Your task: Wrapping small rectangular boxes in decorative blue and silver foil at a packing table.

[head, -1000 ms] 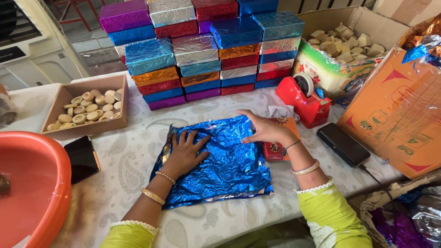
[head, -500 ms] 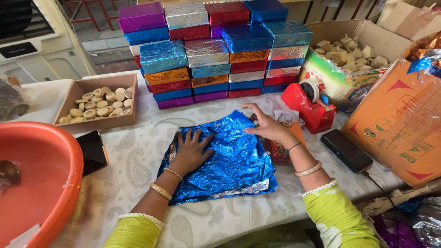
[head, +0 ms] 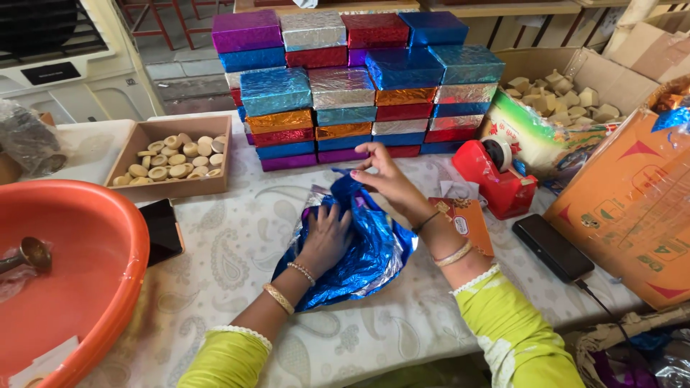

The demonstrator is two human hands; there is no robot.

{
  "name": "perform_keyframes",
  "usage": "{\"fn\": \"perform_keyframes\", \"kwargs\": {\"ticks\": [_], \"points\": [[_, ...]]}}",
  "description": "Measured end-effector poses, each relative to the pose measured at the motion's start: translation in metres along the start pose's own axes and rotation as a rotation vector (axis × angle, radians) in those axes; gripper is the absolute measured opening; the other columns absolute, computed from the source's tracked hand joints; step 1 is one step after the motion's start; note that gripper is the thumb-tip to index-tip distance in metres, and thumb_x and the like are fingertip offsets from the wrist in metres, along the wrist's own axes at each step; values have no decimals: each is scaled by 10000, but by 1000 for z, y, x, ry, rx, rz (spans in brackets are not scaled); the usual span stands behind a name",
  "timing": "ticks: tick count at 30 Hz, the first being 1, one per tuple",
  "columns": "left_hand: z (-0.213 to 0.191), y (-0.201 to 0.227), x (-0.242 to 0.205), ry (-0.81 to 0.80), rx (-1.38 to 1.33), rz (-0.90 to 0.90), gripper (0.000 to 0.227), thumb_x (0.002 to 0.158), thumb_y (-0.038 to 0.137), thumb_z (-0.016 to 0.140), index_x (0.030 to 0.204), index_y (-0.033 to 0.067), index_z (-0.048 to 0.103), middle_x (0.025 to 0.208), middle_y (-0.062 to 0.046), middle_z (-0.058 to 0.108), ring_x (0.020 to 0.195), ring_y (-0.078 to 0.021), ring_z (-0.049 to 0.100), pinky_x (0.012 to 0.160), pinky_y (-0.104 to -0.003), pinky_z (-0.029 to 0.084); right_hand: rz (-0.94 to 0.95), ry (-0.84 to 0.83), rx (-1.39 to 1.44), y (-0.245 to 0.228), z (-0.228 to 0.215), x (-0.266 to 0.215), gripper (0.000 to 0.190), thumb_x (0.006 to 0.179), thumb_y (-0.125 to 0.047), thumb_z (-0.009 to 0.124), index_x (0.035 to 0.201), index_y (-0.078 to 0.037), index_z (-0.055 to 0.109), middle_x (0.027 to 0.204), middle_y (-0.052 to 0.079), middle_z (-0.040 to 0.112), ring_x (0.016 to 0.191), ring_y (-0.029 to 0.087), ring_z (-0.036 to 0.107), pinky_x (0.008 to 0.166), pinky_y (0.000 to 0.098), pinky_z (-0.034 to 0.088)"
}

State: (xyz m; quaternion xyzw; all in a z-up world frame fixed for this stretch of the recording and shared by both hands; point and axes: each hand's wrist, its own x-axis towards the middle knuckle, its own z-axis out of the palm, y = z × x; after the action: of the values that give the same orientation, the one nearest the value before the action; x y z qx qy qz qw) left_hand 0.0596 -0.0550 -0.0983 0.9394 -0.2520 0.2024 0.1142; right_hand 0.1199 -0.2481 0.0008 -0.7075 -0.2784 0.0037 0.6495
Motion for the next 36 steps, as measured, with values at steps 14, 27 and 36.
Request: {"fn": "perform_keyframes", "kwargs": {"ticks": [14,27,36], "points": [[3,-3,0,37,-21,-5,718,844,555,663,1387,93,582,1238,-207,558,1128,-396,498,895,-583,392,119,340,744,73,-15,-104,349,1120,-396,556,1118,-49,598,1007,87,627,970,220,619,884,380,511],[-9,7,6,-94,-28,-106,868,836,609,650,1463,34,481,1322,-203,543,1155,-406,497,917,-580,391,156,647,451,15,67,-207,678,983,-341,563,1571,-104,321,1560,-24,468,1433,126,420,1149,294,331],[6,-2,9,-97,-9,-91,963,811,650,667,1504,29,417,1367,-250,510,1230,-451,468,999,-630,359,128,531,137,28,46,-161,839,681,78,755,1430,-142,448,1247,-14,626,1145,107,596,941,291,505]]}}
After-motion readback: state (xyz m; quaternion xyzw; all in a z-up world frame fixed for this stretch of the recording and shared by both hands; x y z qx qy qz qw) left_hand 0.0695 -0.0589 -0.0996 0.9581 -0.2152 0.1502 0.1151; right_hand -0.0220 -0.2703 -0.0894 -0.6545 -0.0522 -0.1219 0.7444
